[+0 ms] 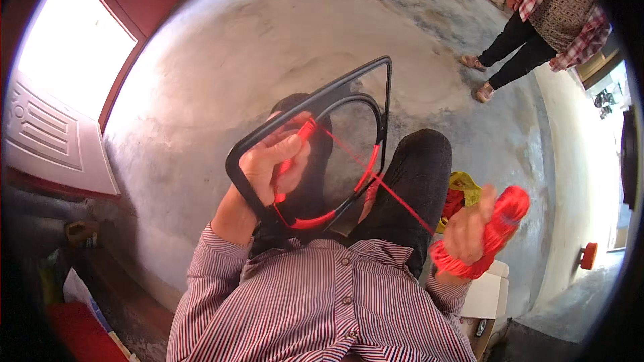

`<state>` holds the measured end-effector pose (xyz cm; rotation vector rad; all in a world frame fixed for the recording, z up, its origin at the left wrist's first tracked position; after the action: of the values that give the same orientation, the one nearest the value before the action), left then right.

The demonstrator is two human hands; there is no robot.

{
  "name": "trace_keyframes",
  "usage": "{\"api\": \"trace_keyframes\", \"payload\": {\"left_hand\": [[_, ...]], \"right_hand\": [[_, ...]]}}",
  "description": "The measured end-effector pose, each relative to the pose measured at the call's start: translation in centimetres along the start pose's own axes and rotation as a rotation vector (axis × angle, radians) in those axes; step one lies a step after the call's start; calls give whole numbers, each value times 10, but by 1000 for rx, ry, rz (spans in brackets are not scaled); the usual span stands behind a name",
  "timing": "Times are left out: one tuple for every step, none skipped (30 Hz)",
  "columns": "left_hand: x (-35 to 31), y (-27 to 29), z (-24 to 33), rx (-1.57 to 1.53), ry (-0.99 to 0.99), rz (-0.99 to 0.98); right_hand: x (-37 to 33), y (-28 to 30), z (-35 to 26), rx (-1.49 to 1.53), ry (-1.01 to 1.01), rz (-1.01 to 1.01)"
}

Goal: Winding red plastic cord around a black circular rim.

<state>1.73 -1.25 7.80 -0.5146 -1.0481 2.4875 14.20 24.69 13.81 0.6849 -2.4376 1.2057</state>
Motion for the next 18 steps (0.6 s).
{"api": "trace_keyframes", "payload": {"left_hand": [[1,4,1,5,-7,62],[1,8,1,12,-14,119],[2,7,0,16,-15,115],[4,5,1,-13,-32,99],[4,2,0,-41,-39,84],[4,-1,-4,-33,-26,76],[4,-5,-7,-14,-33,71],[3,-9,-12,12,-21,69],[2,-13,-14,16,-24,59],[1,-17,-18,37,2,50],[-1,-19,-21,53,32,56],[-2,-22,-24,47,46,39],[-3,-25,-24,60,41,32],[-4,-24,-23,55,29,58],[-5,-24,-22,51,20,69],[-5,-24,-22,72,23,77],[-6,-24,-22,71,17,66],[-6,-24,-23,54,24,53]], "right_hand": [[-6,-5,8,0,5,-14],[-11,6,17,12,15,173],[-13,15,23,50,60,288],[-8,35,31,72,49,430],[-2,48,40,35,38,522],[8,53,51,-11,11,525],[17,57,64,-103,-46,555],[27,63,80,-12,-93,635],[37,62,91,-148,-162,635],[46,59,101,-256,-218,629],[56,57,111,-265,-214,647],[66,55,121,-209,-211,650],[75,50,128,-134,-190,625],[78,49,133,-146,-204,653],[81,48,138,-124,-197,672],[82,49,139,-110,-179,707],[84,49,142,-104,-190,691],[85,49,142,-92,-183,681]]}}
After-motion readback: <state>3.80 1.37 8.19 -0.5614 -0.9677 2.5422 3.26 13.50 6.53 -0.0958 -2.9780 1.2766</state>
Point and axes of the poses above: each hand's wrist, its own x-axis towards the middle knuckle, its own y-axis out of the back of the hand, z = x × y, the point moved 7 cm from there along x, towards the middle knuckle, and after that the axes turned 8 degrees about -x, right-handed, at the moved point
